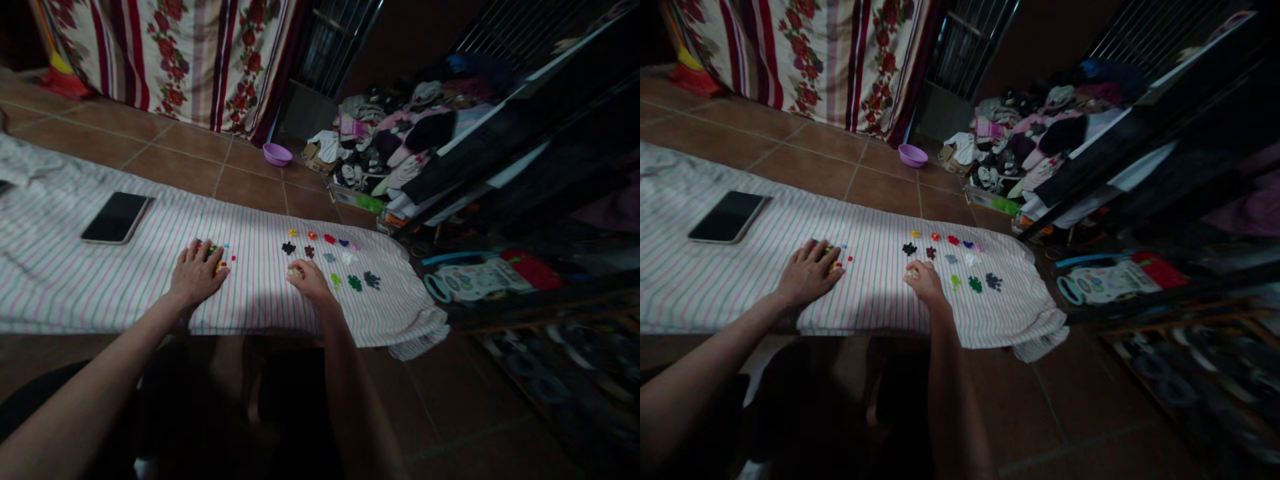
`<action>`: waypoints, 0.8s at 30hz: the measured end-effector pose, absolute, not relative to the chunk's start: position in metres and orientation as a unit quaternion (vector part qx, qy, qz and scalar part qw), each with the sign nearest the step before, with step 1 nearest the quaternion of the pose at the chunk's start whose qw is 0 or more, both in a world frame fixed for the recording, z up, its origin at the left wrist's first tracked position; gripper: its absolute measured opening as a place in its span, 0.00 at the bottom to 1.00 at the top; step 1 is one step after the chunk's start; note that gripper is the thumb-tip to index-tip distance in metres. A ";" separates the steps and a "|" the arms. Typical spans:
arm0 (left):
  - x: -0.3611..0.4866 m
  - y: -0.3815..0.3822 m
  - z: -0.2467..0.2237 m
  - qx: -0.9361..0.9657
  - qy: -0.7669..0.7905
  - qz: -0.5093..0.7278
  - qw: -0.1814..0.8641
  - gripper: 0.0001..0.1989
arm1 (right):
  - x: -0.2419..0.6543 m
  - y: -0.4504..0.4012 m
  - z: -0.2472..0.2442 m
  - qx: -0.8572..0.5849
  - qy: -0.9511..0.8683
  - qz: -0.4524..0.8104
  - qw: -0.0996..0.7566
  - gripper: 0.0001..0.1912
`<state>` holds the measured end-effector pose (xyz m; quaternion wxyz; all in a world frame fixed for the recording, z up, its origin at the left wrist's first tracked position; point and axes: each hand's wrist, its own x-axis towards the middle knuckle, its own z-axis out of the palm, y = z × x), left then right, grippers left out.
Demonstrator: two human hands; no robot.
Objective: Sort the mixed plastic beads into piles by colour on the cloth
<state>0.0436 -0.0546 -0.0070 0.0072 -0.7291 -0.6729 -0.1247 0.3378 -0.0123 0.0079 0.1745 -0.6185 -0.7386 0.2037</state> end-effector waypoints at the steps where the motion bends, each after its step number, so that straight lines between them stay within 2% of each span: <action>1: 0.044 -0.055 -0.007 -0.729 -0.672 -0.129 0.010 0.28 | 0.338 -0.013 0.008 -0.621 -0.737 0.200 0.178 0.13; 5: 0.044 -0.054 -0.008 -0.728 -0.673 -0.132 0.010 0.28 | 0.337 -0.013 0.006 -0.636 -0.731 0.177 0.172 0.19; 10: 0.043 -0.054 -0.011 -0.725 -0.675 -0.135 0.010 0.27 | 0.334 -0.008 0.005 -0.634 -0.740 0.172 0.144 0.08; 12: 0.043 -0.053 -0.012 -0.725 -0.674 -0.141 0.011 0.28 | 0.334 -0.008 0.006 -0.628 -0.744 0.174 0.145 0.07; 20: 0.040 -0.052 -0.012 -0.731 -0.662 -0.163 0.013 0.26 | 0.341 -0.012 0.007 -0.616 -0.748 0.198 0.144 0.18; 24: 0.039 -0.052 -0.012 -0.736 -0.657 -0.163 0.022 0.26 | 0.341 -0.011 0.006 -0.602 -0.755 0.208 0.155 0.14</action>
